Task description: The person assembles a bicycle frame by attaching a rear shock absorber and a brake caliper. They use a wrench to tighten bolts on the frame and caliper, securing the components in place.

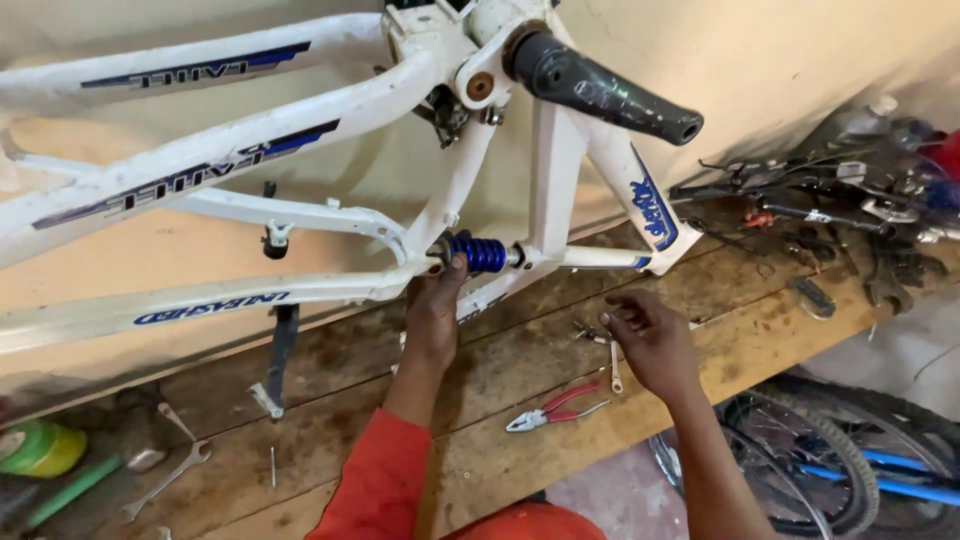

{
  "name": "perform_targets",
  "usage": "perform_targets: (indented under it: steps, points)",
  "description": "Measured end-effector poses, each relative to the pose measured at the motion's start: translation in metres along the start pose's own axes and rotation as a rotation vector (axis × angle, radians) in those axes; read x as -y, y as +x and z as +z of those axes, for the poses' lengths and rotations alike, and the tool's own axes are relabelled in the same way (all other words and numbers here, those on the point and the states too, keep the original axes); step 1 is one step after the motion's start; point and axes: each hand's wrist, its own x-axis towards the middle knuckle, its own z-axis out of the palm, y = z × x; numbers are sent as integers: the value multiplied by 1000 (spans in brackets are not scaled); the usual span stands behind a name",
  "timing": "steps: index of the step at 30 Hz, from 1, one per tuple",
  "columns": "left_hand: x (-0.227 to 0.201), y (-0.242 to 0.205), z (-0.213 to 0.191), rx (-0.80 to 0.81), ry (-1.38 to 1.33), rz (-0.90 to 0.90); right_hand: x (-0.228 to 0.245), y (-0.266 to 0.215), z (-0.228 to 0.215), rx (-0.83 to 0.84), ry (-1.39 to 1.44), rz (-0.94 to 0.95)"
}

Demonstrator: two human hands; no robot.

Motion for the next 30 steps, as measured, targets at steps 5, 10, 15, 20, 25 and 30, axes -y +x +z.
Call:
perform_targets:
  steps: [5, 10, 15, 20, 25, 30]
  points:
    - [2, 3, 17, -106, -173, 27, 3, 20, -6, 94, 72, -71]
    - [39, 16, -1, -258, -105, 12, -42, 21, 27, 388, 40, 24]
    - [13, -20, 16, -271, 595, -163, -19, 22, 30, 434, -8, 52]
    - [-43, -33, 35, -31, 870, 137, 17, 31, 22, 333, 169, -66]
    - [-90, -2, 57, -319, 767, 784, 68, 25, 16, 268, 216, -312]
    - [-90, 41, 50, -392, 929, 984, 60, 8, 28, 317, 177, -364]
